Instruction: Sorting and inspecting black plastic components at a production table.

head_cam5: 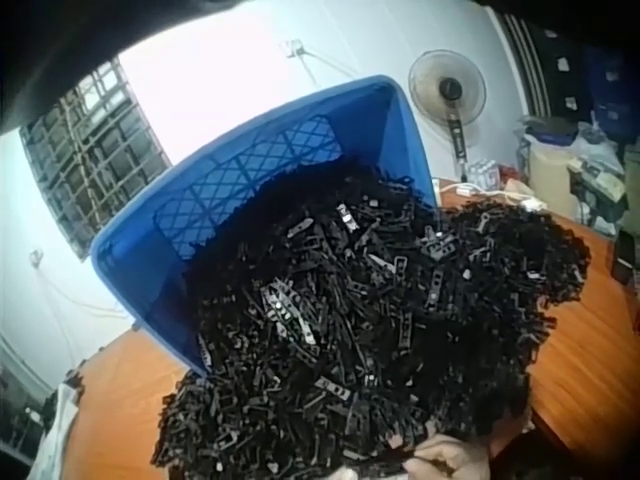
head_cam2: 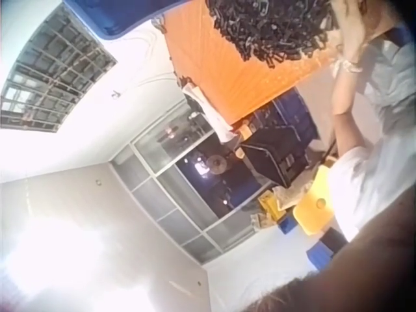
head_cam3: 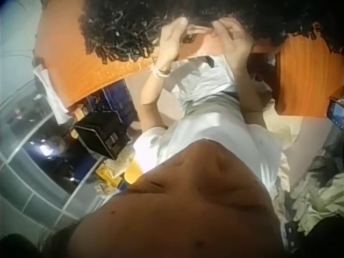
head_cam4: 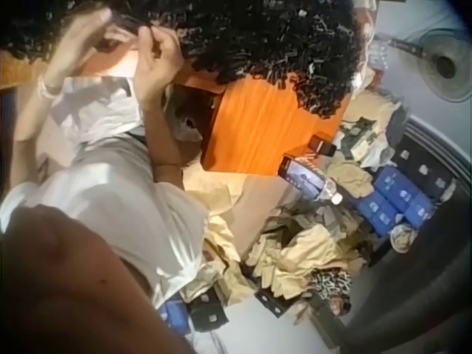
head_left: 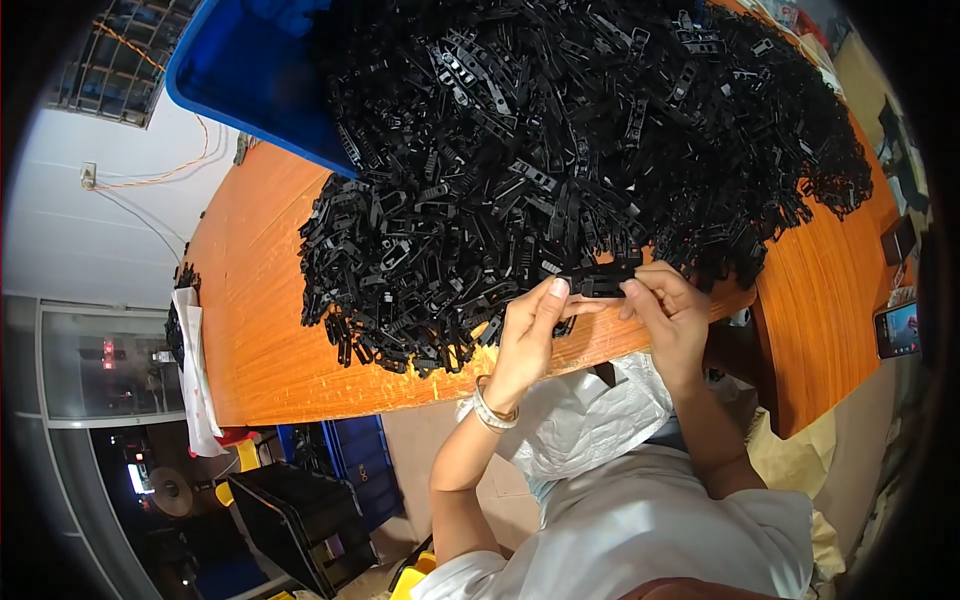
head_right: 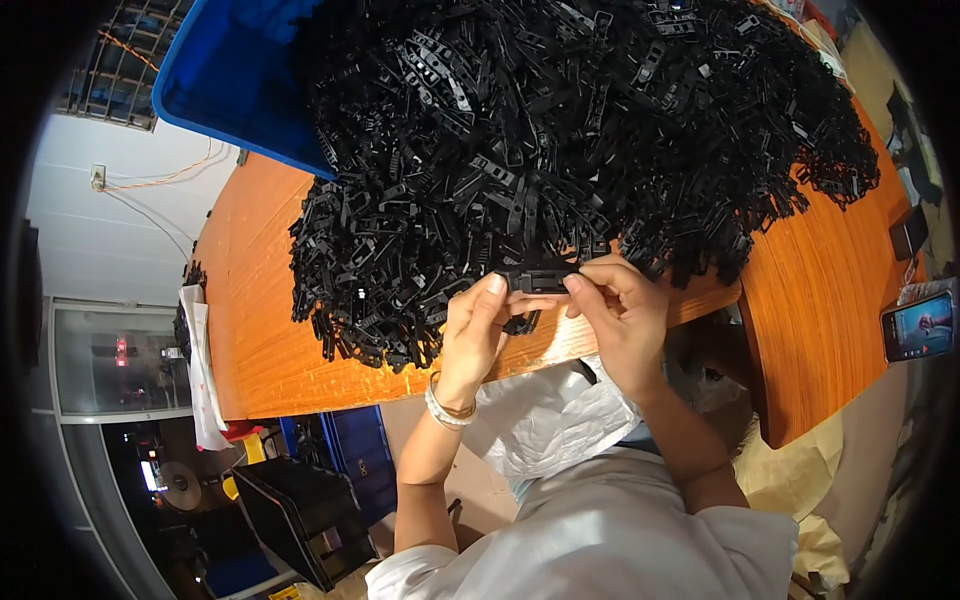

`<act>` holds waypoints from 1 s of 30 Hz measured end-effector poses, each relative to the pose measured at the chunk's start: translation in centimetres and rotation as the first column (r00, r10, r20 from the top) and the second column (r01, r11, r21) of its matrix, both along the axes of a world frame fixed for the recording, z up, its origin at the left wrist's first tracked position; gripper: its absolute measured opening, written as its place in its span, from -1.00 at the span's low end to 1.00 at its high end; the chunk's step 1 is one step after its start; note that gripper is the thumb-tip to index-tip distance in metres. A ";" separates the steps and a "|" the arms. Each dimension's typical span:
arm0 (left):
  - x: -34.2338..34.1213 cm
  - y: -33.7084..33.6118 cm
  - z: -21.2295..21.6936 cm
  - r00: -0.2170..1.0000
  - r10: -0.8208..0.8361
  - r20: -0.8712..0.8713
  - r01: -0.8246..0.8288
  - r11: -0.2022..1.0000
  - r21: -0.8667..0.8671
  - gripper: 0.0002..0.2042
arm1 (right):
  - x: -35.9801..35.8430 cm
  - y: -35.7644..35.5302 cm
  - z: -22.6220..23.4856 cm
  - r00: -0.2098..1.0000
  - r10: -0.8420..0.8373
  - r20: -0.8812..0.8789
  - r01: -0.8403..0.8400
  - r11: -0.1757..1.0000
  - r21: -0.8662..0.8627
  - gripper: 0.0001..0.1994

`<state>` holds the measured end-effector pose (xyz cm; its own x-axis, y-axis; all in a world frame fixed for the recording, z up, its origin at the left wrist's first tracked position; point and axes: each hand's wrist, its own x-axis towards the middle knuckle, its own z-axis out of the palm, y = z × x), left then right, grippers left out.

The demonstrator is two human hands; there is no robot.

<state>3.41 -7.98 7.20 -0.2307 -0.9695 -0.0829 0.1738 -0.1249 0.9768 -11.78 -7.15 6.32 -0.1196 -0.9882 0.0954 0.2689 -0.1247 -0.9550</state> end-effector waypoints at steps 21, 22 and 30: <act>-0.2 0.6 0.3 1.000 -0.013 0.003 0.013 1.000 0.003 -0.87 | -0.1 0.6 -0.2 0.994 0.106 -0.038 -0.101 0.989 0.105 -0.86; 0.3 0.6 0.1 0.999 -0.029 0.022 0.029 0.999 0.026 -0.88 | 0.0 0.6 -0.4 0.989 0.121 -0.088 -0.114 0.991 0.073 -0.85; 3.8 -3.8 5.1 0.852 0.064 0.520 0.248 0.825 -0.508 -0.79 | -0.2 -0.4 -0.7 0.989 0.133 0.060 -0.138 0.985 0.100 -0.82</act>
